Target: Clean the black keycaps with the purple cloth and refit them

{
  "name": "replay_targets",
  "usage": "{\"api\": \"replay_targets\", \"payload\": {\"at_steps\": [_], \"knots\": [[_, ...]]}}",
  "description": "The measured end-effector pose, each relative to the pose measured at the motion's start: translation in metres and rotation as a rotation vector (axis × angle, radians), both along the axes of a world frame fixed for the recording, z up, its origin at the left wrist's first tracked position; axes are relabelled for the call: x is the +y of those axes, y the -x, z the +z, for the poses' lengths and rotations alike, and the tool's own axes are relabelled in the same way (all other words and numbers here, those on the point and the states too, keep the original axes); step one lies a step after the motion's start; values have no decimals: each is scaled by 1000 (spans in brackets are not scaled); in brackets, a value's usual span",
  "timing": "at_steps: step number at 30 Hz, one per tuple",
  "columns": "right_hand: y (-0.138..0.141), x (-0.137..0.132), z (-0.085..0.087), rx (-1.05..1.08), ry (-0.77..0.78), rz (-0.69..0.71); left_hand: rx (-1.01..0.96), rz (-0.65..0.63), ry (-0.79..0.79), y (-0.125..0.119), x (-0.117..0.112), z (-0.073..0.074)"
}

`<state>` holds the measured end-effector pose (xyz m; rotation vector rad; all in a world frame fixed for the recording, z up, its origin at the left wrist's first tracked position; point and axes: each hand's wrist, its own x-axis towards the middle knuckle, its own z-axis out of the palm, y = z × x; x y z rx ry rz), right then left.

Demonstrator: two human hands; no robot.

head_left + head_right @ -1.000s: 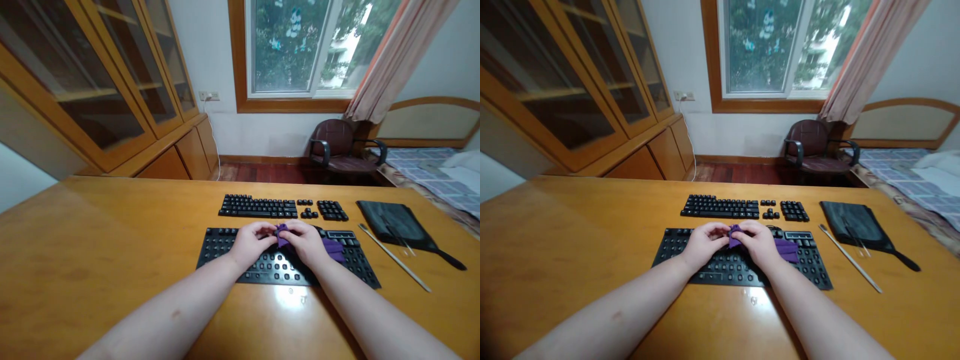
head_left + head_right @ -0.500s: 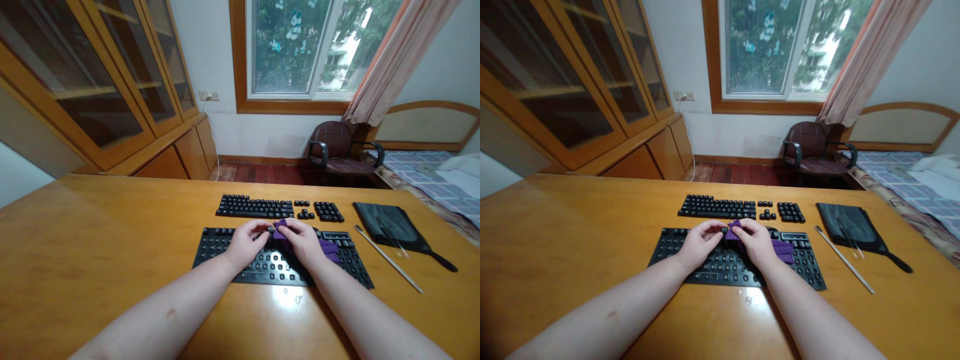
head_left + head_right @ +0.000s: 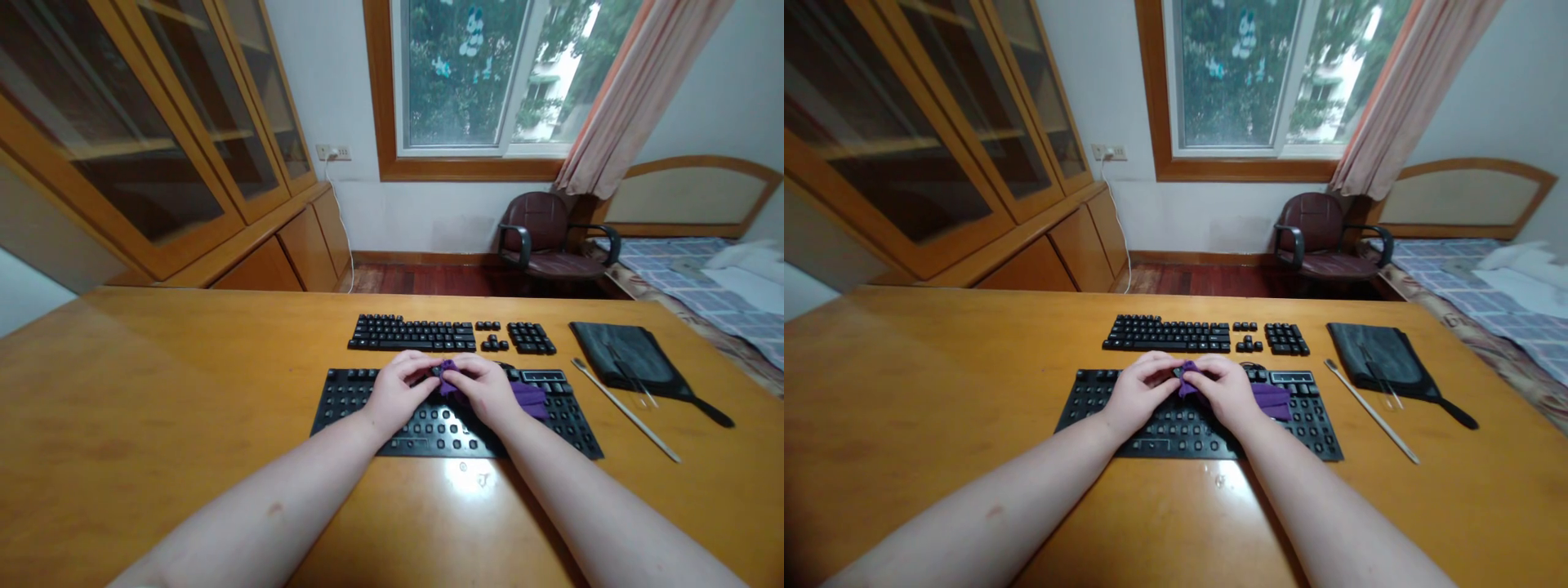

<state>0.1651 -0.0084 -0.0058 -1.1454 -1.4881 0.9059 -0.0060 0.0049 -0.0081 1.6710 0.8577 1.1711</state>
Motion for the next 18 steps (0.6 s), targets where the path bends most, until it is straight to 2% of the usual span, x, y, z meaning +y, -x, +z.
{"api": "replay_targets", "payload": {"at_steps": [6, 11, 16, 18], "knots": [[-1, 2, 1, 49, -1, -44, -112, -21, 172, -3, -2, 1], [-2, 1, 4, -7, -17, 70, -23, 44, 51, -1, 0, 2], [-1, 0, 4, -50, -7, 116, -146, -18, 279, -2, 2, 1], [-1, 0, 3, -18, 0, 107, -166, -21, 309, -3, 2, 0]]}}
